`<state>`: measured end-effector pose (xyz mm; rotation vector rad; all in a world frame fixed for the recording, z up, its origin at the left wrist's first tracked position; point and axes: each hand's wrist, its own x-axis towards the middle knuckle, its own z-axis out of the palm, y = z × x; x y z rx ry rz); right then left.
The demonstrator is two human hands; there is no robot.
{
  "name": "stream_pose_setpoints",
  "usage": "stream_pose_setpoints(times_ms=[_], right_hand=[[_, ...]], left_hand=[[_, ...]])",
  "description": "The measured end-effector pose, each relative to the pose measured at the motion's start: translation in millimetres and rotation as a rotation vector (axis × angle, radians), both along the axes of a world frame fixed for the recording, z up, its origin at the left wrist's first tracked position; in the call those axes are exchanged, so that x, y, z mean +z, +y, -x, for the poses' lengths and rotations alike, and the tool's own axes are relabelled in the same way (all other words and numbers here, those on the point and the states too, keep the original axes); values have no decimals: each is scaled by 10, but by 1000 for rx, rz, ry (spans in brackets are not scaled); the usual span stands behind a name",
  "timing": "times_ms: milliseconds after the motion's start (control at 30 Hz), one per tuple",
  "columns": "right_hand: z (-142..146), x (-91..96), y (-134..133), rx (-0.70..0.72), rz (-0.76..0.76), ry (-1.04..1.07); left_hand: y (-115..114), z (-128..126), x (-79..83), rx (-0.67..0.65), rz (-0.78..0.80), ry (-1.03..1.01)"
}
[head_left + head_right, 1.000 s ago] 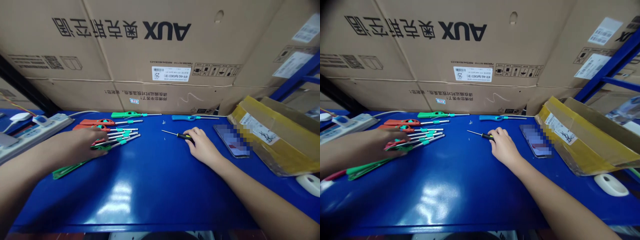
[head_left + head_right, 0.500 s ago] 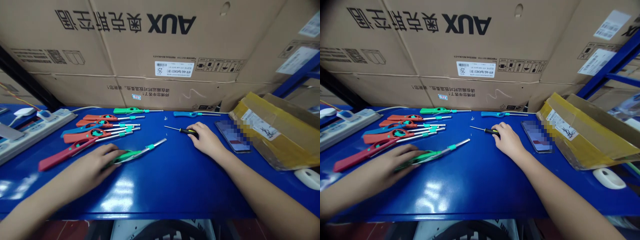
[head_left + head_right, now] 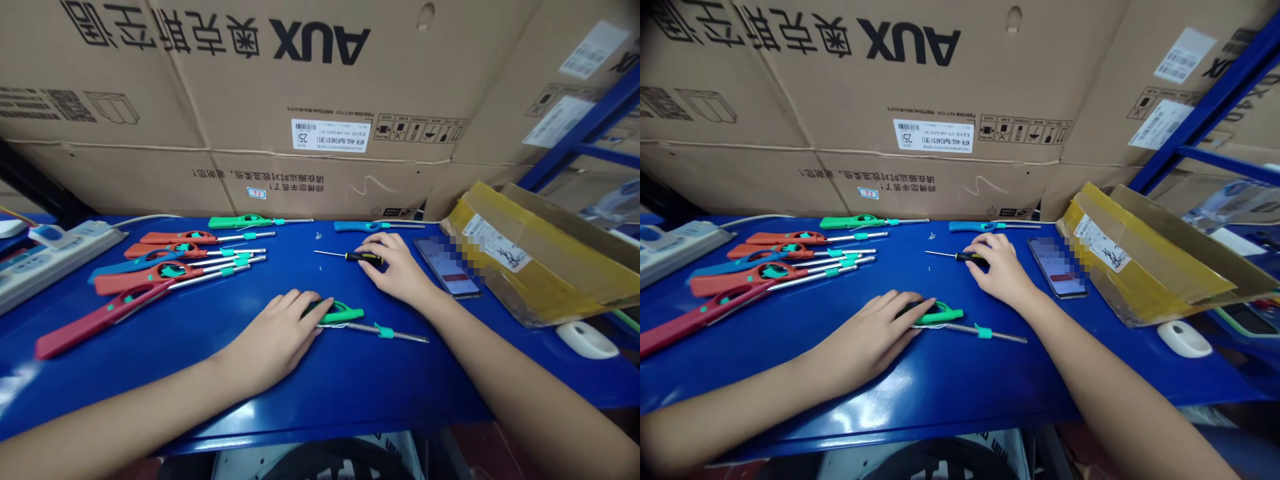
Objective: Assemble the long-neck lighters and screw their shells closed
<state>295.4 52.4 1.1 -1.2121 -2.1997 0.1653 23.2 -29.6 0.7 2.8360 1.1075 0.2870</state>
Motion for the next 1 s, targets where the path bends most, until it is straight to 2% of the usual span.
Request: stream_pose_setpoints(times_ms=[100, 167, 200, 300, 400, 500, 567, 667, 700, 733, 800, 833, 900, 1000], right_hand=[[33, 156, -122, 220, 83, -33], [50, 229, -197, 391, 258, -66], [57, 252, -226, 420, 328, -88], [75, 274, -273, 414, 406, -128], [98, 239, -269, 362, 366, -147], [134, 165, -239, 252, 300, -198], [158, 130, -230, 159, 204, -236], [175, 169, -266, 90, 74, -201], [174, 206, -293, 116, 96, -171], [171, 249, -325, 199, 155, -166], [161, 334, -395, 446, 373, -269], [157, 368, -427, 482, 444, -322], [149, 408, -472, 483, 521, -391], [132, 404, -478, 426, 523, -354]], left_hand=[[92, -127, -44, 13, 48, -61], [136, -137, -66, 5, 117, -147], [152, -119, -67, 4, 161, -189], [184, 1, -11, 50, 300, -248], [220, 134, 97, 117, 419, -246], [286, 218, 156, 156, 471, -275], [335, 251, 148, 173, 431, -289], [378, 282, 121, 182, 213, -275], [380, 287, 120, 175, 145, -262], [374, 289, 126, 159, 113, -242], [349, 284, 150, 107, 158, -184], [333, 278, 162, 78, 202, -151], [300, 264, 173, 20, 254, -99], [264, 248, 158, -25, 258, -74]])
